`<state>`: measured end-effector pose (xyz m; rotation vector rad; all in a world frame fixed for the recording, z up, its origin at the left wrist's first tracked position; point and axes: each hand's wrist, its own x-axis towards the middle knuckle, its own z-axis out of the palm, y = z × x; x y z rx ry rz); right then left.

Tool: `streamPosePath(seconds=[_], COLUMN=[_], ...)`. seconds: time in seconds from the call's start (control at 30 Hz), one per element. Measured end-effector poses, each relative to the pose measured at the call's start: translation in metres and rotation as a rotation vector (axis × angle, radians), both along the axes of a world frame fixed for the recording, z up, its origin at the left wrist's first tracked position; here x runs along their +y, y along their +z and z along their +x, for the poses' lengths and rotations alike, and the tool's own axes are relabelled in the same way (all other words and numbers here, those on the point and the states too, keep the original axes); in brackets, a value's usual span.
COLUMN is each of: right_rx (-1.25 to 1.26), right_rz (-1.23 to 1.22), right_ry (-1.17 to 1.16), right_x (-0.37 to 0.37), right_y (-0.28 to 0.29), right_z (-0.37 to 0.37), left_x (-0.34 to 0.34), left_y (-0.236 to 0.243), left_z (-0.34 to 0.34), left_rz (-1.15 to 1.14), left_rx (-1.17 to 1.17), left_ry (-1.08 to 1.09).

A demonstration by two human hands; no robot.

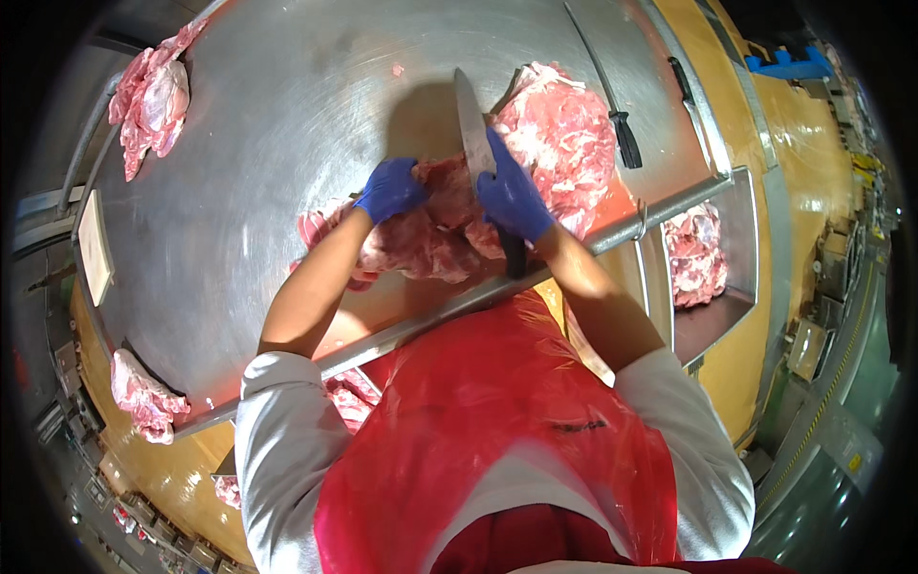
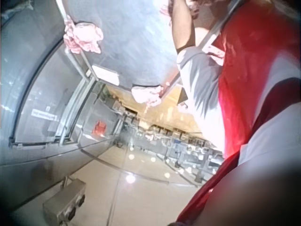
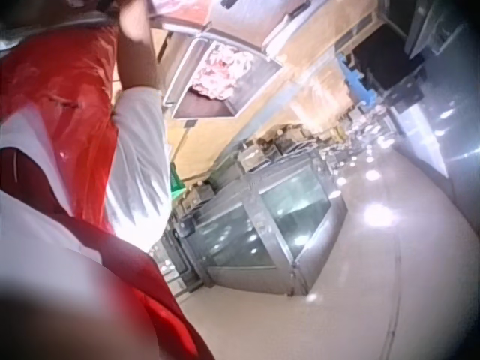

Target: The person uses a knife to cut large pieces of raw meat on a stainless steel table. They separate the meat into smaller portions and place them into metal trays below the table. The person wears blue gloves and a red apron throughout the process.

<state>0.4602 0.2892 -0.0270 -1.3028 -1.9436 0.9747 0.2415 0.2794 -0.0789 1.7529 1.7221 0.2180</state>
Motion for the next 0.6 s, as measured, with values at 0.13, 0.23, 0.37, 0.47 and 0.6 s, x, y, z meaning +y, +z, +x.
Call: streamPosePath(seconds=[0.13,0.23,0.37,0.47,0.6], right_rx=[-0.218,-0.406,-0.4,-0.138,-0.013], right_rz=[-0.119,-0.038,-0.198,-0.177,0.068], right_ry=[-0.035,0.036,0.011,-0.287,-0.432], right_x=[0.006,-0.053,-0.093,-0.059,-0.071], right_y=[0.002,0.006,0.047,0.069,0.032], right_z=[-0.014,0.012,0.016,0.003,0.029], left_x=[-0.007,-0.001,-0.008,-0.017,-0.035], left_y=[-0.027,-0.002,0.008,-0.003,-0.038], left_z=[0.0,-0.002,-0.002,-0.006,-0.028], left_rz=[0.336,0.176,0.143,0.078,0.1], left_rx=[-0.122,-0.2,-0.218,-0.328,-0.363], left_ry=[0.178,0.106,0.072,0.133,0.236])
